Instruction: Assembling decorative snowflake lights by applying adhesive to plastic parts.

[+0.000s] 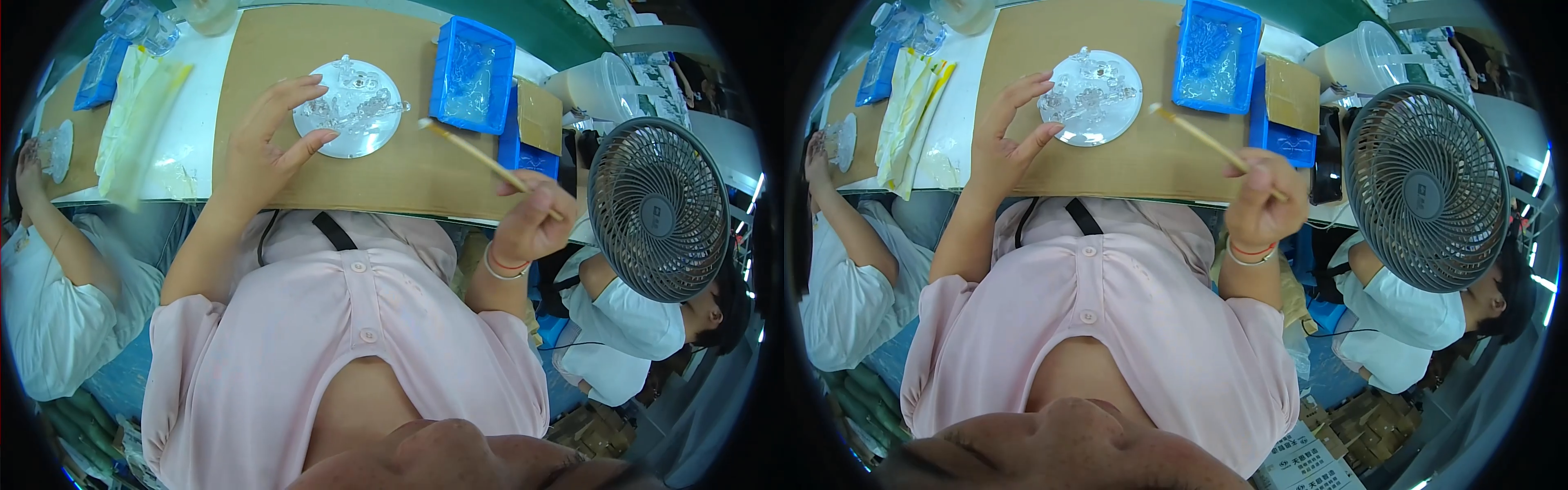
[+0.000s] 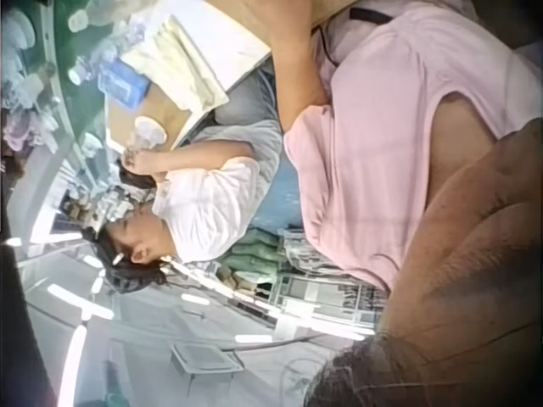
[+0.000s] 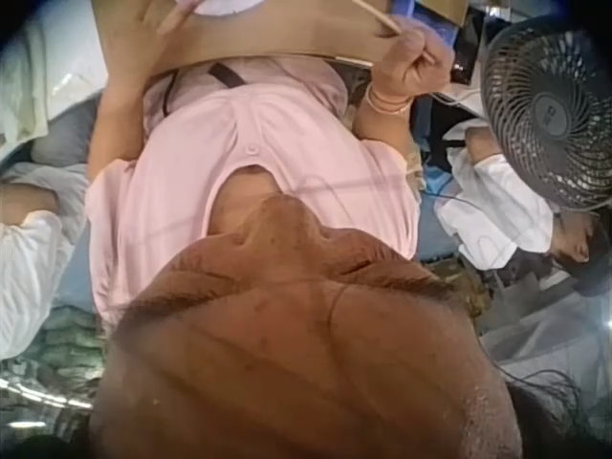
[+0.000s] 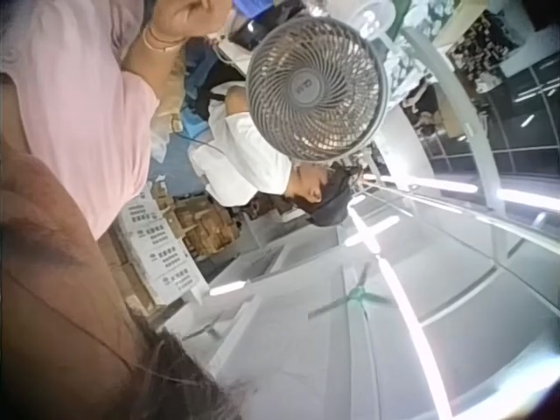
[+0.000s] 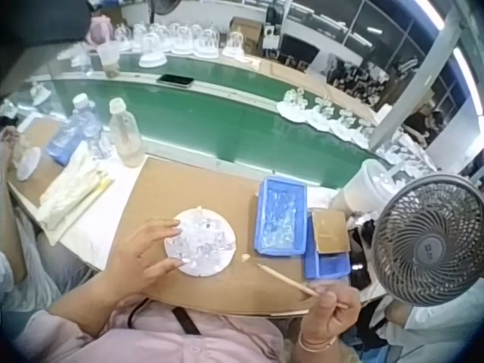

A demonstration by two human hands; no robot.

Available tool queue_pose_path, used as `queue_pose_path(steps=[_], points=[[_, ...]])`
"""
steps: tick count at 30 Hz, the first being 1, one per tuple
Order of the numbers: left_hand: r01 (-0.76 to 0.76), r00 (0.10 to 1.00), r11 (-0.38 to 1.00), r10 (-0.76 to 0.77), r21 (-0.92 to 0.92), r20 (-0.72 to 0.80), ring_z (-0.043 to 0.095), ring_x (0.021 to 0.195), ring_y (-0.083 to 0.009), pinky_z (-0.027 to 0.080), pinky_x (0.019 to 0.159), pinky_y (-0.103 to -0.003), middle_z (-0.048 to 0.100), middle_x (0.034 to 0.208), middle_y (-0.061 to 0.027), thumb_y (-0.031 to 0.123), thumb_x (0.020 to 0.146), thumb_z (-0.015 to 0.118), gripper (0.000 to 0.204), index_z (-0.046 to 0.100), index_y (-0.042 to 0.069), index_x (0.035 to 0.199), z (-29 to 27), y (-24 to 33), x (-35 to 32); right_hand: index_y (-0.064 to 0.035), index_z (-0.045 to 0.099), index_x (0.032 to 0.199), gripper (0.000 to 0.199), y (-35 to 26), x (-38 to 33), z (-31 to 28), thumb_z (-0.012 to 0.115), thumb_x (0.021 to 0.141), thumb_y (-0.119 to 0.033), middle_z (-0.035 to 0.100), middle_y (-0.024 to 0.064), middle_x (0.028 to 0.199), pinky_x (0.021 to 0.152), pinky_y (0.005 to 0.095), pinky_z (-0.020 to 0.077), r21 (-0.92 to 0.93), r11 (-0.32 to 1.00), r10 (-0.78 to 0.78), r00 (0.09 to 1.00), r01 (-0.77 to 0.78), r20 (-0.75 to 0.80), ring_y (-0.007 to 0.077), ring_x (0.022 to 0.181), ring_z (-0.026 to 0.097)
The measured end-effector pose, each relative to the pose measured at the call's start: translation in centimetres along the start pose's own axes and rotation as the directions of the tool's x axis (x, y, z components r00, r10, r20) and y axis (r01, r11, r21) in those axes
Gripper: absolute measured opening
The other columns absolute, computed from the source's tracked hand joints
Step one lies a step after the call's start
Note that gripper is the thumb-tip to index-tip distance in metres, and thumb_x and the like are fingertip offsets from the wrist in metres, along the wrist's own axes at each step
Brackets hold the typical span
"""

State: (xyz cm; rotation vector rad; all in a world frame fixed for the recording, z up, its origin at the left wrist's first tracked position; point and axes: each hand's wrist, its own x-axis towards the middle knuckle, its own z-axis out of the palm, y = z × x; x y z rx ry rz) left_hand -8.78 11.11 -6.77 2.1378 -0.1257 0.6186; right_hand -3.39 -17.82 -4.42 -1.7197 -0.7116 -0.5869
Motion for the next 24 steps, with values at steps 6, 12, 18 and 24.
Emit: queue_pose_path(steps=[6, 12, 18, 24], points=[[-0.025, 0.999, 1.000, 0.025, 0.015, 0.027, 0.060, 0.109, -0.0287, 0.048, 0.091, -0.036, 0.064, 0.116, -0.0099, 0.014, 0.074, 0.079, 0.039, 0.064, 0.007, 0.109, 0.3, -0.2, 0.1, -0.0002, 0.050, 0.092, 0.015, 0.8, -2.2, 3.3, 0.048, 0.099, -0.014, 0.065, 0.0171, 0.078, 0.058, 0.0259, 0.0502, -0.011, 0.997, 0.075, 0.966, -0.074, 0.249, 0.0185, 0.062, 0.064], [0.003, 1.000, 0.999, -0.004, 0.037, 0.028, 0.060, 0.108, -0.0284, 0.049, 0.090, -0.036, 0.064, 0.116, -0.0093, 0.015, 0.074, 0.078, 0.035, 0.065, 0.008, 0.106, 0.1, -0.1, -0.1, 0.0003, 0.051, 0.091, 0.014, 1.4, -1.2, 3.1, 0.050, 0.098, -0.012, 0.066, 0.0120, 0.075, 0.057, 0.0225, 0.0493, -0.148, 0.980, 0.159, 0.974, -0.135, 0.164, 0.0132, 0.061, 0.064], [0.010, 0.998, 0.999, -0.013, 0.051, 0.064, 0.057, 0.114, -0.0287, 0.044, 0.096, -0.036, 0.063, 0.119, -0.0099, 0.012, 0.075, 0.077, 0.036, 0.064, 0.007, 0.109, 0.1, 0.0, -0.2, 0.0007, 0.052, 0.091, 0.013, 0.7, -0.8, 3.3, 0.049, 0.098, -0.010, 0.067, 0.0110, 0.073, 0.054, 0.0219, 0.0487, -0.219, 0.974, 0.020, 0.952, 0.050, 0.304, 0.0136, 0.060, 0.065], [-0.017, 1.000, 0.994, 0.018, 0.105, 0.000, 0.059, 0.107, -0.0283, 0.047, 0.092, -0.039, 0.067, 0.111, -0.0066, 0.020, 0.071, 0.081, 0.035, 0.067, 0.009, 0.101, 0.5, 0.3, -0.4, -0.0007, 0.054, 0.087, 0.011, 0.4, -0.2, 3.7, 0.053, 0.095, -0.008, 0.067, 0.0104, 0.072, 0.053, 0.0233, 0.0484, -0.269, 0.963, 0.055, 0.955, 0.027, 0.293, 0.0145, 0.059, 0.066]])
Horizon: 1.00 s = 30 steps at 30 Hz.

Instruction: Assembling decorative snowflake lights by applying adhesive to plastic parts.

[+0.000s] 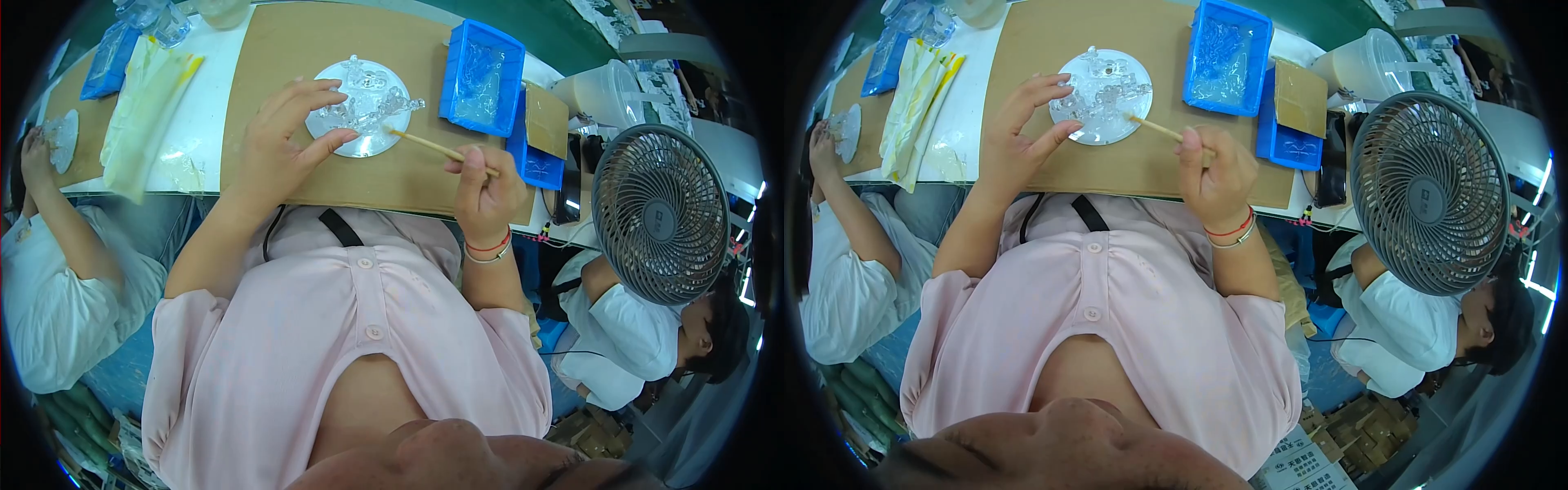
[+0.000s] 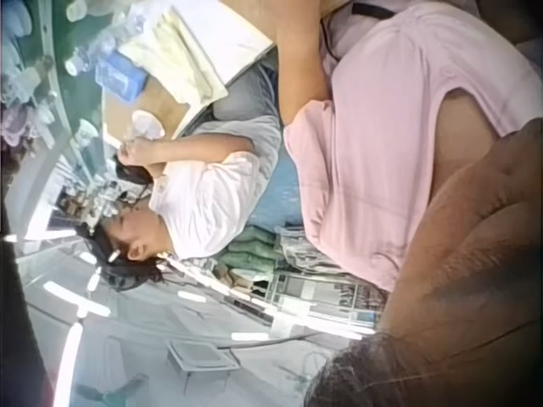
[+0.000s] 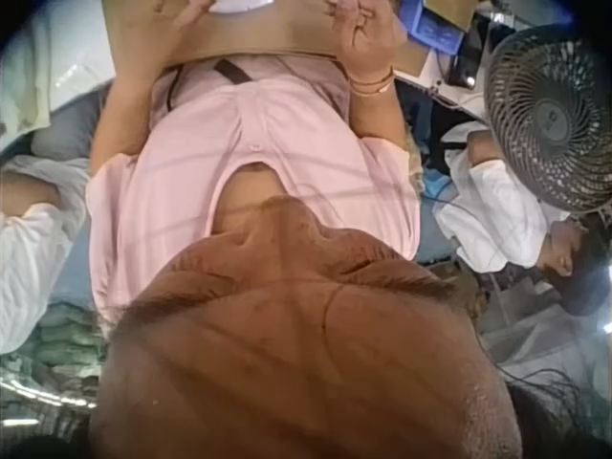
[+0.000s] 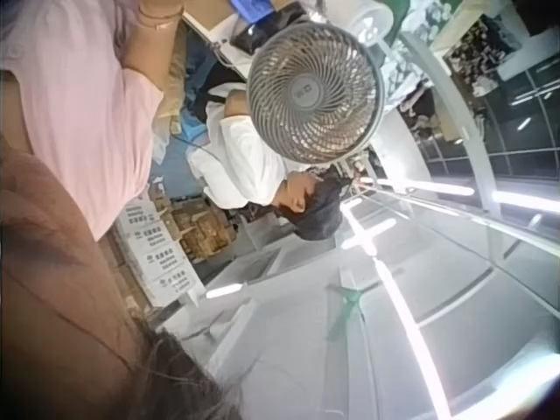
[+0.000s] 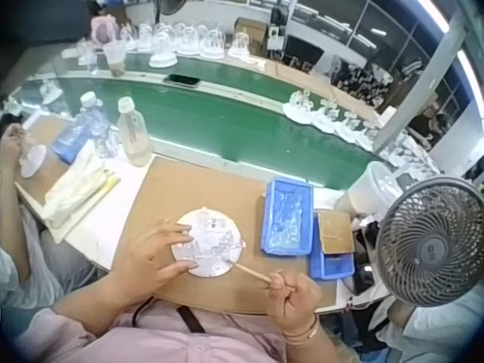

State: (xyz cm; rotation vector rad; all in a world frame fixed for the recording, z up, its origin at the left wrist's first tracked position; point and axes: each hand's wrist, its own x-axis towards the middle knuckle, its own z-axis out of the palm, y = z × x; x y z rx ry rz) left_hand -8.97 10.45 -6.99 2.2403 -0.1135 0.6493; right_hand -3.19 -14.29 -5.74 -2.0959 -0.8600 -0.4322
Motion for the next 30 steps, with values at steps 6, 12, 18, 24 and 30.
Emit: queue_pose_path(steps=[6, 12, 18, 24, 30], points=[[0.025, 1.000, 1.000, -0.025, -0.012, -0.011, 0.059, 0.108, -0.0288, 0.046, 0.094, -0.040, 0.067, 0.109, -0.0041, 0.022, 0.068, 0.082, 0.035, 0.067, 0.009, 0.098, 0.2, 0.2, -0.1, 0.0000, 0.054, 0.088, 0.011, -0.7, 0.0, 1.3, 0.053, 0.095, -0.008, 0.067, 0.0103, 0.070, 0.053, 0.0254, 0.0492, 0.176, 0.971, -0.166, 0.986, 0.160, 0.018, 0.0163, 0.058, 0.065], [0.012, 1.000, 0.999, -0.011, 0.036, -0.010, 0.060, 0.105, -0.0275, 0.046, 0.095, -0.040, 0.068, 0.107, -0.0055, 0.022, 0.067, 0.083, 0.037, 0.068, 0.009, 0.098, 0.0, 0.0, -0.2, 0.0003, 0.055, 0.087, 0.012, 0.8, 0.0, 0.1, 0.053, 0.096, -0.008, 0.066, 0.0103, 0.070, 0.054, 0.0234, 0.0495, 0.070, 0.992, 0.110, 0.994, -0.108, -0.025, 0.0132, 0.060, 0.065], [0.072, 0.997, 0.993, -0.070, -0.090, 0.023, 0.062, 0.095, -0.0246, 0.047, 0.089, -0.037, 0.068, 0.099, -0.0049, 0.018, 0.077, 0.076, 0.030, 0.068, 0.009, 0.104, -0.8, -0.4, 0.6, 0.0006, 0.055, 0.089, 0.013, 1.2, 0.7, -0.1, 0.053, 0.096, -0.009, 0.067, 0.0108, 0.071, 0.053, 0.0222, 0.0491, -0.016, 0.999, -0.038, 0.997, 0.036, -0.074, 0.0130, 0.058, 0.065], [0.215, 0.968, 0.969, -0.196, -0.119, 0.154, 0.063, 0.085, -0.0157, 0.049, 0.077, -0.026, 0.068, 0.100, -0.0070, 0.009, 0.086, 0.067, 0.024, 0.067, 0.006, 0.110, -0.9, -0.6, 0.6, 0.0013, 0.056, 0.090, 0.010, 0.5, 0.3, -0.4, 0.053, 0.095, -0.007, 0.067, 0.0106, 0.072, 0.052, 0.0220, 0.0481, 0.074, 0.995, -0.064, 0.996, 0.068, -0.060, 0.0138, 0.059, 0.065], [0.217, 0.975, 0.961, -0.205, -0.170, 0.086, 0.065, 0.071, -0.0160, 0.051, 0.064, -0.027, 0.069, 0.085, -0.0077, 0.011, 0.082, 0.071, 0.020, 0.069, 0.007, 0.101, -0.2, -0.1, 0.0, 0.0010, 0.055, 0.088, 0.011, -0.1, 0.0, -0.6, 0.054, 0.095, -0.008, 0.067, 0.0105, 0.070, 0.053, 0.0227, 0.0481, -0.036, 0.995, -0.090, 0.995, 0.092, 0.037, 0.0160, 0.058, 0.066]])
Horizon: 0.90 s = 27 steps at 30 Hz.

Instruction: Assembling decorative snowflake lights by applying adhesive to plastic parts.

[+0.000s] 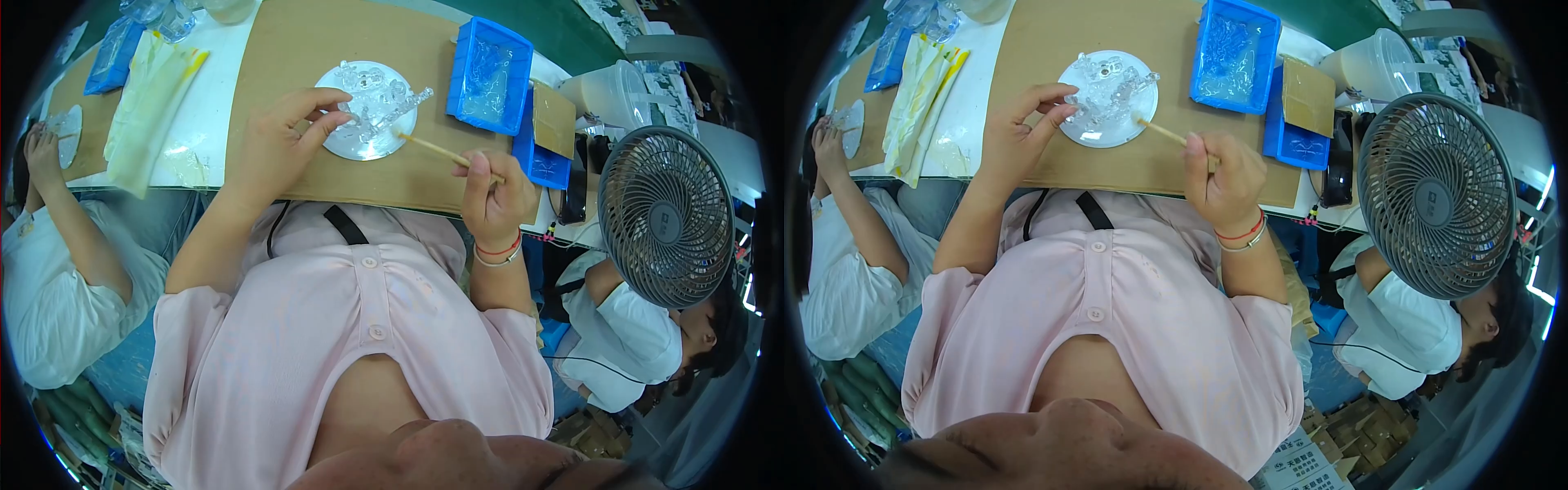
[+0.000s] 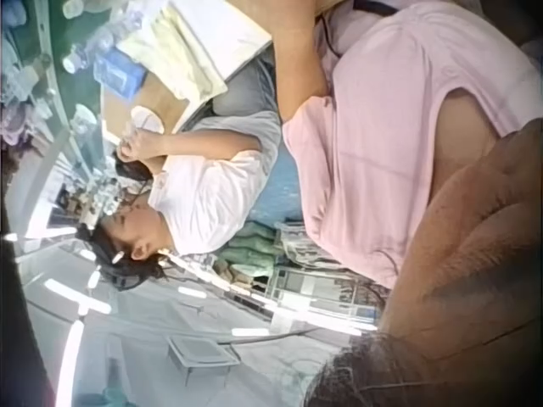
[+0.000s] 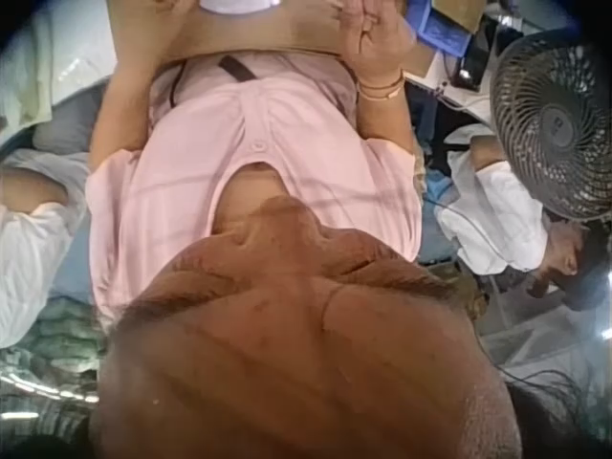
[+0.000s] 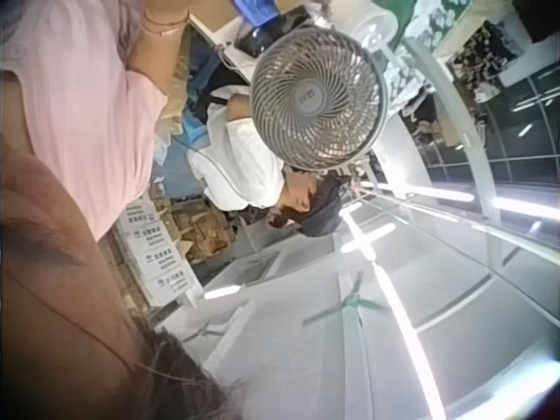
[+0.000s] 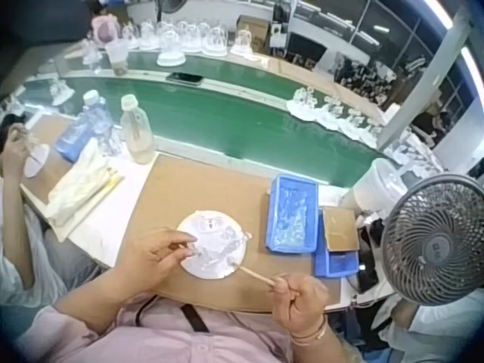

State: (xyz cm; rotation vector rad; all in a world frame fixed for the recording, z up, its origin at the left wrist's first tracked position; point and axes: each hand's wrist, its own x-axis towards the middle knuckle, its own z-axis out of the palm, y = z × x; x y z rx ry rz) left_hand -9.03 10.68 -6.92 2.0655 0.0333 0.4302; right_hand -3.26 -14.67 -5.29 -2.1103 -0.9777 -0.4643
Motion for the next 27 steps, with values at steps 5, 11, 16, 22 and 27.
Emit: queue_pose_path(steps=[5, 11, 16, 22, 27], points=[[0.002, 1.000, 1.000, -0.002, -0.023, 0.000, 0.065, 0.068, -0.0153, 0.050, 0.060, -0.027, 0.069, 0.084, -0.0071, 0.012, 0.080, 0.074, 0.019, 0.069, 0.006, 0.097, 0.9, 0.7, -0.8, -0.0009, 0.052, 0.086, 0.011, -0.9, -0.8, 0.7, 0.054, 0.095, -0.007, 0.067, 0.0109, 0.070, 0.052, 0.0246, 0.0478, 0.161, 0.986, -0.047, 0.999, 0.046, 0.001, 0.0180, 0.059, 0.066], [-0.042, 0.999, 0.999, 0.043, -0.024, 0.014, 0.066, 0.067, -0.0160, 0.050, 0.059, -0.027, 0.069, 0.083, -0.0072, 0.013, 0.079, 0.074, 0.018, 0.068, 0.005, 0.093, 1.5, 0.8, -1.2, -0.0009, 0.050, 0.087, 0.010, -1.0, -1.3, 1.4, 0.053, 0.095, -0.006, 0.067, 0.0124, 0.070, 0.053, 0.0257, 0.0478, 0.144, 0.985, -0.085, 0.995, 0.090, -0.043, 0.0197, 0.059, 0.065], [-0.035, 0.999, 0.999, 0.035, -0.020, 0.012, 0.066, 0.066, -0.0161, 0.050, 0.060, -0.027, 0.068, 0.082, -0.0074, 0.014, 0.079, 0.074, 0.018, 0.067, 0.005, 0.093, 1.7, 0.9, -1.4, -0.0006, 0.051, 0.086, 0.010, -1.3, -2.0, 0.5, 0.052, 0.095, -0.006, 0.067, 0.0140, 0.071, 0.053, 0.0257, 0.0476, 0.180, 0.980, -0.089, 0.996, 0.089, -0.010, 0.0199, 0.059, 0.065], [-0.043, 0.999, 0.999, 0.043, -0.014, 0.018, 0.066, 0.065, -0.0158, 0.050, 0.058, -0.027, 0.068, 0.081, -0.0067, 0.015, 0.079, 0.074, 0.017, 0.067, 0.005, 0.091, 1.6, 1.1, -1.4, 0.0002, 0.051, 0.084, 0.013, -1.2, -2.0, -0.2, 0.051, 0.095, -0.006, 0.067, 0.0140, 0.071, 0.052, 0.0262, 0.0468, 0.107, 0.994, 0.019, 0.998, -0.012, -0.064, 0.0193, 0.059, 0.064], [-0.058, 0.997, 0.997, 0.055, 0.042, 0.061, 0.055, 0.056, -0.0093, 0.044, 0.052, -0.024, 0.067, 0.079, -0.0054, 0.010, 0.078, 0.076, 0.017, 0.068, 0.004, 0.093, 1.4, 1.3, -1.2, -0.0001, 0.053, 0.084, 0.009, -2.6, -2.3, 0.2, 0.053, 0.093, -0.003, 0.066, 0.0130, 0.071, 0.054, 0.0265, 0.0483, 0.174, 0.984, -0.047, 0.999, 0.048, -0.010, 0.0202, 0.059, 0.064]])
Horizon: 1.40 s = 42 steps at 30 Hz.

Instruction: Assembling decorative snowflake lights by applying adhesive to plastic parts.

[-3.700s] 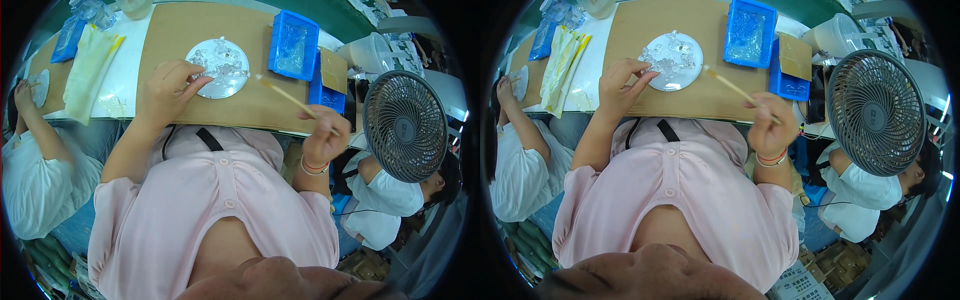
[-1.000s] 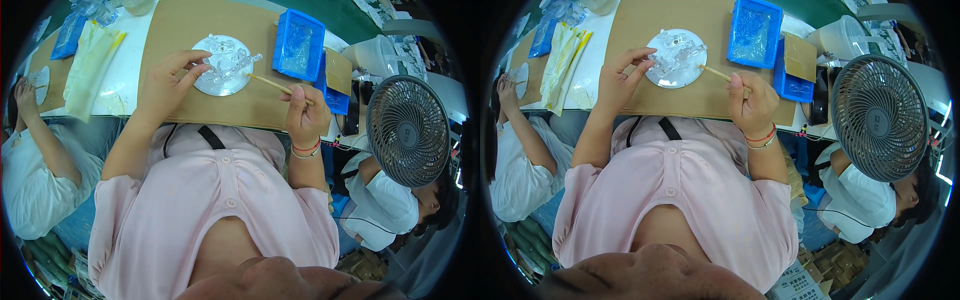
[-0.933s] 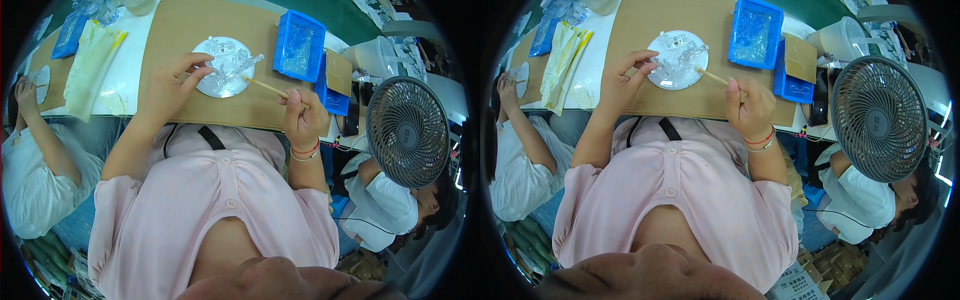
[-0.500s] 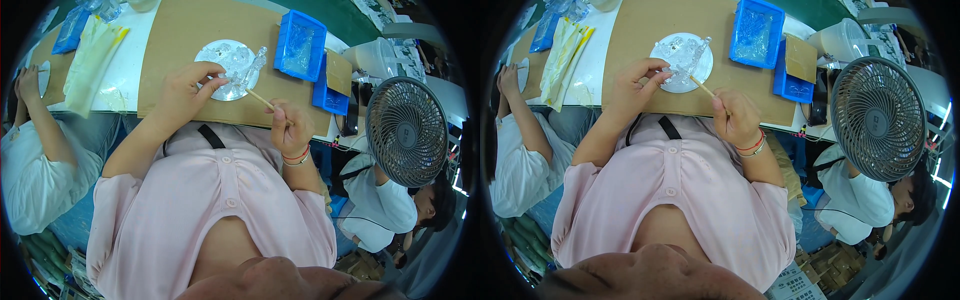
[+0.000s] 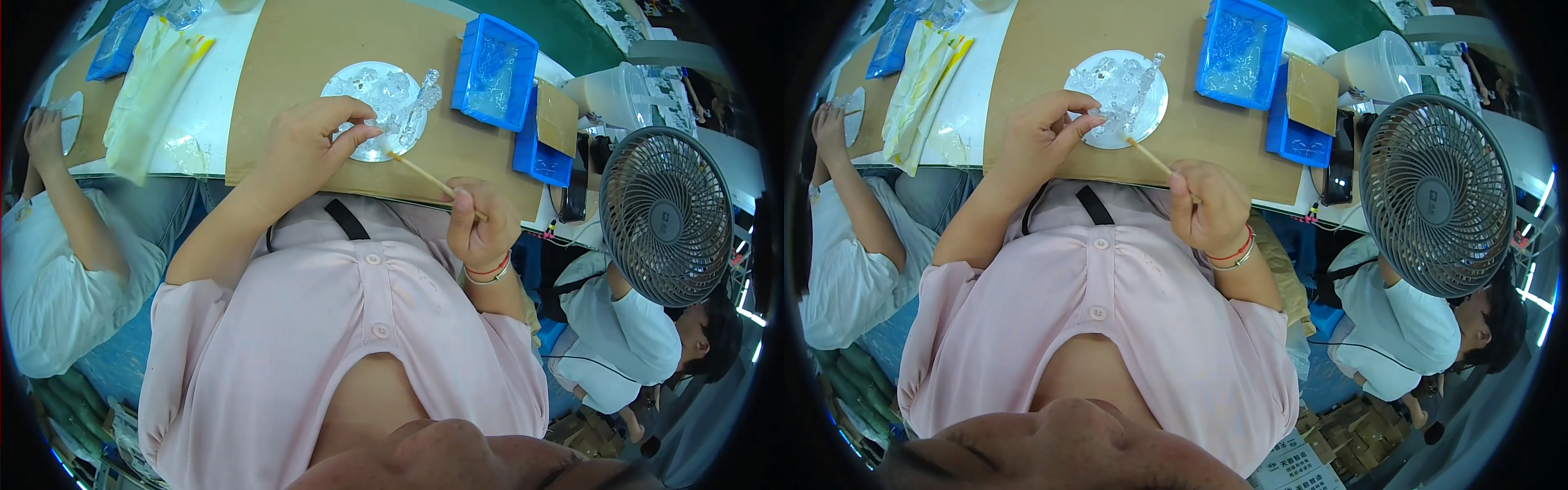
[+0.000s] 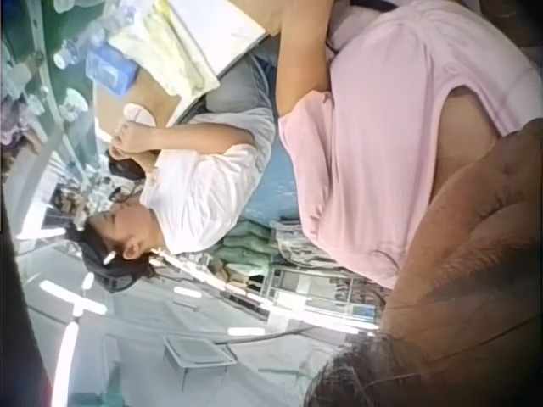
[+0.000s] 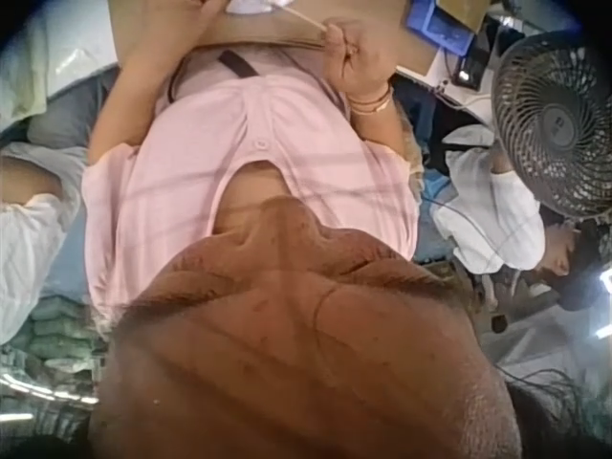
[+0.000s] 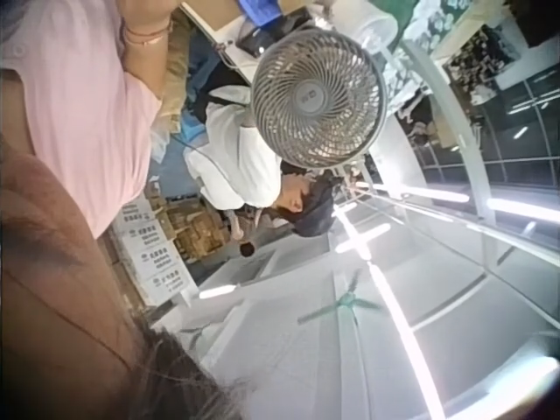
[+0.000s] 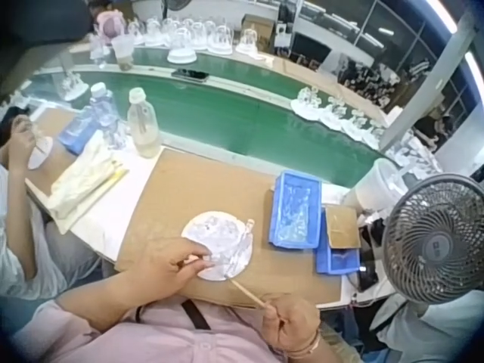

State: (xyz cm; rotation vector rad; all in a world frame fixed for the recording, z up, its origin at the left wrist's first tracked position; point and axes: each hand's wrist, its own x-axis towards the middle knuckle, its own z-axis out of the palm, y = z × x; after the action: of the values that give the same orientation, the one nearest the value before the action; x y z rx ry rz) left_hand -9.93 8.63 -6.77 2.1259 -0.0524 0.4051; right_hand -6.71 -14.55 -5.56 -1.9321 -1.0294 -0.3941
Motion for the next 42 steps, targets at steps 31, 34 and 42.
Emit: queue_pose_path(steps=[31, 34, 42], points=[[0.069, 0.996, 0.998, -0.069, 0.003, 0.048, 0.060, 0.064, -0.0185, 0.046, 0.056, -0.030, 0.067, 0.081, -0.0045, 0.016, 0.079, 0.073, 0.017, 0.068, 0.009, 0.094, -0.5, 0.6, 0.4, 0.0013, 0.056, 0.088, 0.013, 3.5, 1.8, -1.7, 0.053, 0.096, -0.008, 0.067, 0.0096, 0.073, 0.055, 0.0210, 0.0484, -0.135, 0.980, 0.140, 0.988, -0.147, -0.059, 0.0123, 0.060, 0.065], [0.050, 0.996, 0.999, -0.051, 0.020, 0.067, 0.059, 0.065, -0.0175, 0.045, 0.054, -0.029, 0.067, 0.083, -0.0045, 0.014, 0.080, 0.073, 0.017, 0.068, 0.010, 0.096, -0.6, 0.8, 0.5, 0.0012, 0.057, 0.087, 0.011, 3.1, 1.7, -1.9, 0.054, 0.095, -0.006, 0.066, 0.0091, 0.072, 0.054, 0.0211, 0.0478, -0.026, 0.984, 0.176, 0.983, -0.177, -0.052, 0.0125, 0.059, 0.065], [0.053, 0.991, 0.998, -0.057, 0.039, 0.121, 0.042, 0.056, -0.0093, 0.038, 0.055, -0.023, 0.062, 0.079, -0.0023, 0.009, 0.080, 0.073, 0.016, 0.069, 0.007, 0.095, -0.6, 0.8, 0.6, -0.0002, 0.056, 0.082, 0.009, 2.4, 1.9, -1.3, 0.059, 0.090, -0.003, 0.064, 0.0114, 0.069, 0.052, 0.0281, 0.0487, -0.034, 0.999, 0.013, 1.000, -0.014, -0.021, 0.0212, 0.059, 0.065]])
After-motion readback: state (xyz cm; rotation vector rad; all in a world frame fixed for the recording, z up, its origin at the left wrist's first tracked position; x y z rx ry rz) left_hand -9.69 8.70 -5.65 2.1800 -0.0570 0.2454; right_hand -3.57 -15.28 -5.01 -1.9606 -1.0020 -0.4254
